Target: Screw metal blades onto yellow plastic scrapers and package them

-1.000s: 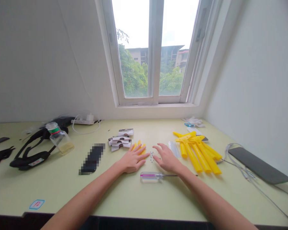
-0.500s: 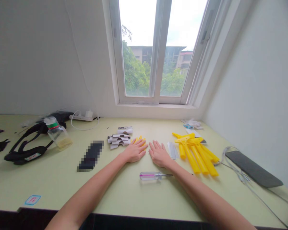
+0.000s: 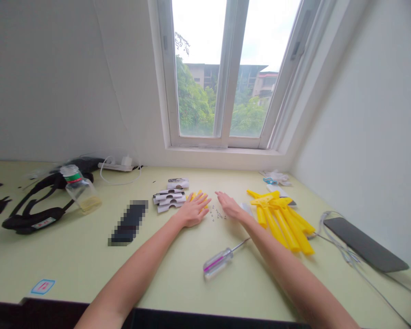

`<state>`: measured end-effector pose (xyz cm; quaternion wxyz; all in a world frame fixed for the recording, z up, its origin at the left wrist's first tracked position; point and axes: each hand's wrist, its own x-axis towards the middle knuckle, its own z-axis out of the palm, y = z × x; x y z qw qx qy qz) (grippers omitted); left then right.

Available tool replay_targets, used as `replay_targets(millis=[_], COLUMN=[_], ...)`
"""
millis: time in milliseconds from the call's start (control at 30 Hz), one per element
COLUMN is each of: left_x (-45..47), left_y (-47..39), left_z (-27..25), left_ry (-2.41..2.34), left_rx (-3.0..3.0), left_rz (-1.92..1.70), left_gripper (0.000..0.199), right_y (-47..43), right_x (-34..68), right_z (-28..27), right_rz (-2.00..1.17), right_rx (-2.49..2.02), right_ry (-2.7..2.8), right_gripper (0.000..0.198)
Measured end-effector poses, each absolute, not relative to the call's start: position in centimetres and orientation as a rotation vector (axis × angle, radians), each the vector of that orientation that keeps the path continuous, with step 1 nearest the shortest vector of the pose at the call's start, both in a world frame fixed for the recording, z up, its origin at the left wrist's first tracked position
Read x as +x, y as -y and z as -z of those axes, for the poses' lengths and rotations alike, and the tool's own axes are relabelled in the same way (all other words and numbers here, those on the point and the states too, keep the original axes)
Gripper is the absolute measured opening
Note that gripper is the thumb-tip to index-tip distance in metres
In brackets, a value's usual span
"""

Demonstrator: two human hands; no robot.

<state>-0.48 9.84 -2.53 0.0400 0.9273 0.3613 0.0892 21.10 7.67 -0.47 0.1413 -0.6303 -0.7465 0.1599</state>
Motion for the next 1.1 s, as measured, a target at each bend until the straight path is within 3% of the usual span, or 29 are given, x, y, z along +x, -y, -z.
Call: replay_targets(millis=[133, 333, 467, 700, 1100], left_x=[-0.6, 0.1, 1.0, 1.4, 3.6], left_y=[-9.7, -7.1, -5.0, -5.2, -6.4], left_z=[2.3, 1.8, 1.9, 2.1, 2.2], left_ry=[-1.088, -0.910, -0.705, -0.755, -0.884], left_rx=[2.833, 2.921, 2.948, 2.917, 2.948], left_rz=[-0.355, -0.552, -0.412, -0.149, -0.134], left_gripper=[0.054, 0.046, 0.047, 0.059, 0.067], right_y=[-6.7, -4.4, -3.6, -3.3, -4.0], right_x=[23.8, 26.2, 25.6, 24.0, 23.9], right_z=[-1.0, -0.1, 0.5, 0.3, 0.3], right_rz=[-0.366, -0.286, -0.316, -0.295, -0.143], right_rx=[-1.762, -1.686, -1.645, -1.652, -1.823], right_ry=[2.018, 2.008, 2.110, 2.261, 2.163], right_gripper=[0.061, 0.041, 0.031, 0.021, 0.033])
